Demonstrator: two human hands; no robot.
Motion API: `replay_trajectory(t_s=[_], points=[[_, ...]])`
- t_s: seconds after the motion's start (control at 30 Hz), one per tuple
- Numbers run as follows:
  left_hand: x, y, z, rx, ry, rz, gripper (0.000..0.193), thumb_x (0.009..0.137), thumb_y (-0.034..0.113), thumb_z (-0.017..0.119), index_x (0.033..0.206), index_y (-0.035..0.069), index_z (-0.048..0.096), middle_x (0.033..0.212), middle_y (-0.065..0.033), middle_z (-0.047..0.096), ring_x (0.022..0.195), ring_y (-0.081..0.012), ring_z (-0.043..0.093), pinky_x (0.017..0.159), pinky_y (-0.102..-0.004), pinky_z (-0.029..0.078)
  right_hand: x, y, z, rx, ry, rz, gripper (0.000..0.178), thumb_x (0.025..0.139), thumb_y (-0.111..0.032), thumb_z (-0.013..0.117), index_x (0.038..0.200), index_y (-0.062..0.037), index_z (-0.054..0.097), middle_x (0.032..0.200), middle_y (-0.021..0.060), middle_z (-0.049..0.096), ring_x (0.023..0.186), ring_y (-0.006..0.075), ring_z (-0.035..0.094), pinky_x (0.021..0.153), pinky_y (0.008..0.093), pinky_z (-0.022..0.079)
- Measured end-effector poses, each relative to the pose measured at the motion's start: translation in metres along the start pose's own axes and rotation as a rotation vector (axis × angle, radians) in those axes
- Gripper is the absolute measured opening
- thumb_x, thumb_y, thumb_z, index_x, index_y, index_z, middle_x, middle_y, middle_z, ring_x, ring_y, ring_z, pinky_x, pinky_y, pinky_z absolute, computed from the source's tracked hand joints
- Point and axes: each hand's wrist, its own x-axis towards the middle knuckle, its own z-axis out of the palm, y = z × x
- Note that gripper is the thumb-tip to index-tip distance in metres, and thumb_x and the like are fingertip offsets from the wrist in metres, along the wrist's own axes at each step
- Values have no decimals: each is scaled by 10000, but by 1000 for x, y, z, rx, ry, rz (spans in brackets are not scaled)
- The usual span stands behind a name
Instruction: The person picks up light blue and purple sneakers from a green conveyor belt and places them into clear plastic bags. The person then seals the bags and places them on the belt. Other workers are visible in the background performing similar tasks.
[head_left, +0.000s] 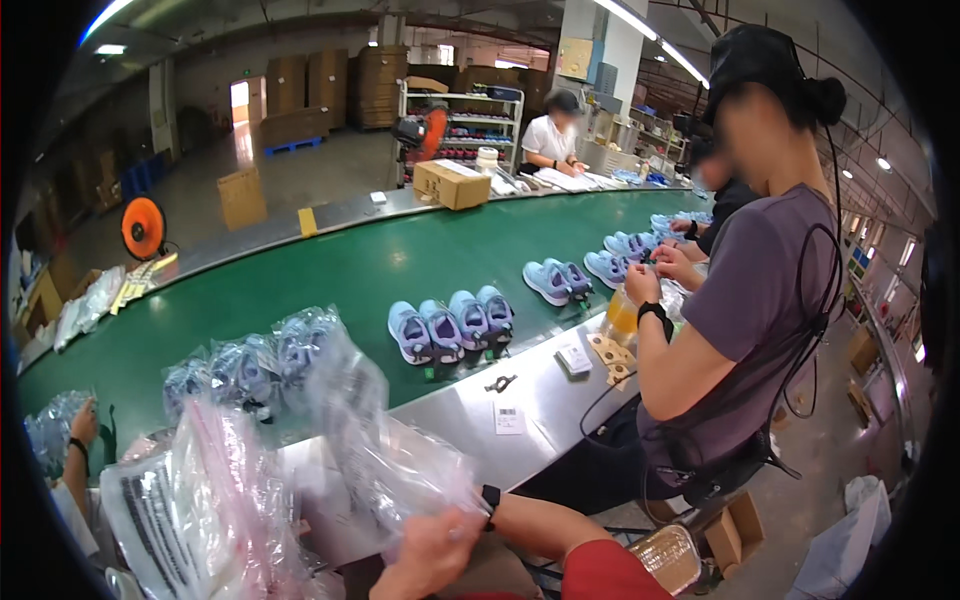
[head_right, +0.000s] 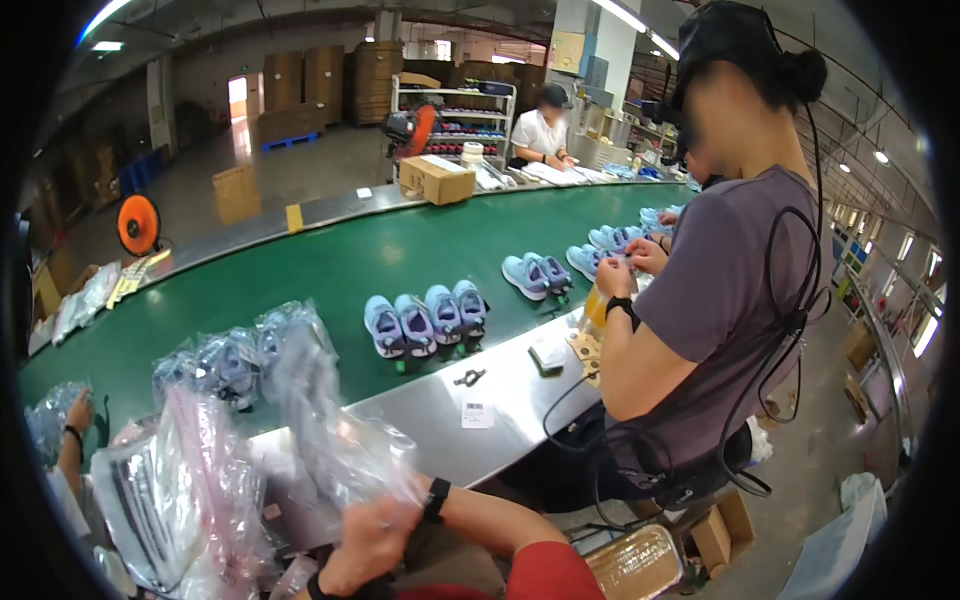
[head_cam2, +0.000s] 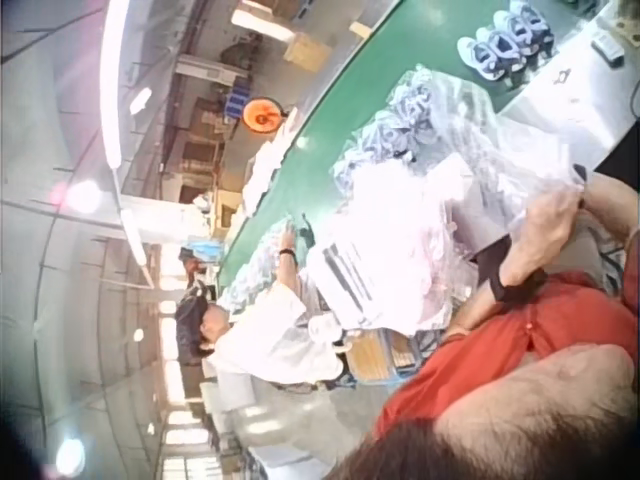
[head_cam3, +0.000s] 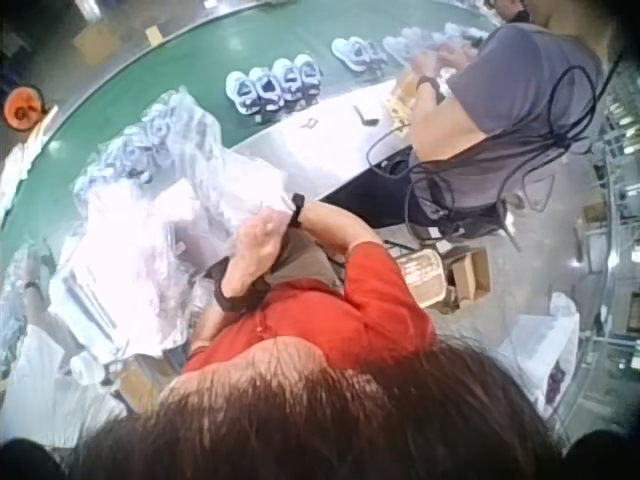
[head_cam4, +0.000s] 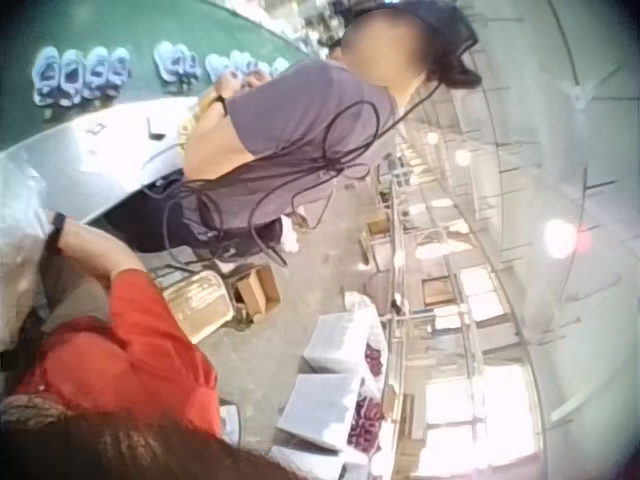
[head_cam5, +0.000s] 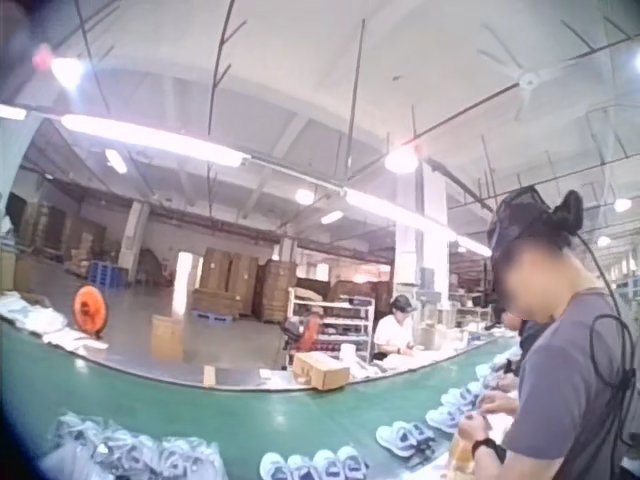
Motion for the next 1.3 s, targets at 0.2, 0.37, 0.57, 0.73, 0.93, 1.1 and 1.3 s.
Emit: replay_trajectory(t_s=[0.2, 0.37, 0.57, 0.73, 0.93, 1.1, 1.3], points=[[-23, -4, -28, 247, -12, -207, 104, 785, 157, 671, 713, 91, 634, 571, -102, 525, 523, -322, 524, 488, -408, 383, 53, -18, -37, -216, -408, 97, 360, 814, -210, 565, 1114, -16, 530, 964, 209, 605, 850, 372, 592, 764, 401, 484], [9, -48, -41, 42, 552, -586, 167, 843, 95, 655, 742, 21, 545, 531, 0, 476, 473, -78, 413, 442, -278, 314, 48, 6, 16, 105, -610, 15, 407, 838, -249, 546, 1150, 12, 541, 979, 247, 613, 809, 405, 597, 747, 405, 491], [15, -79, -50, -279, 858, -700, 179, 887, 122, 624, 772, 5, 552, 646, 64, 464, 594, -23, 365, 502, -226, 266, 73, 9, -124, 953, -290, 544, 223, 907, -213, 542, 984, -18, 617, 796, 76, 649, 679, 154, 626, 615, 296, 506], [29, -83, -34, -339, 920, -759, 205, 896, 169, 621, 775, 13, 566, 680, 61, 477, 628, -22, 370, 546, -214, 272, 95, 139, -102, -159, -2, 528, 405, 838, -425, 599, 1073, -97, 627, 899, 133, 657, 853, 221, 637, 700, 399, 503], [27, -89, -34, -354, 946, -882, 199, 896, 172, 621, 773, 22, 579, 663, 60, 466, 612, -19, 367, 548, -200, 269, 97, 191, -24, -780, -417, 603, 496, 721, -593, 597, 999, -189, 669, 932, 145, 637, 932, 289, 614, 753, 456, 445], [41, -81, -36, -426, 1004, -910, 202, 899, 183, 621, 771, 33, 579, 644, 79, 437, 577, -8, 343, 510, -195, 244, 92, 195, -46, -525, -94, 664, 442, 766, -531, 590, 921, -128, 684, 890, 145, 653, 879, 300, 635, 734, 411, 475], [62, -76, -33, -657, 1040, -853, 159, 917, 163, 587, 798, 61, 613, 629, 116, 408, 539, 12, 312, 473, -193, 202, 37, 117, -138, 904, 473, 533, 420, 865, -246, 585, 1174, 37, 554, 1029, 86, 644, 888, 147, 606, 744, 280, 494]])
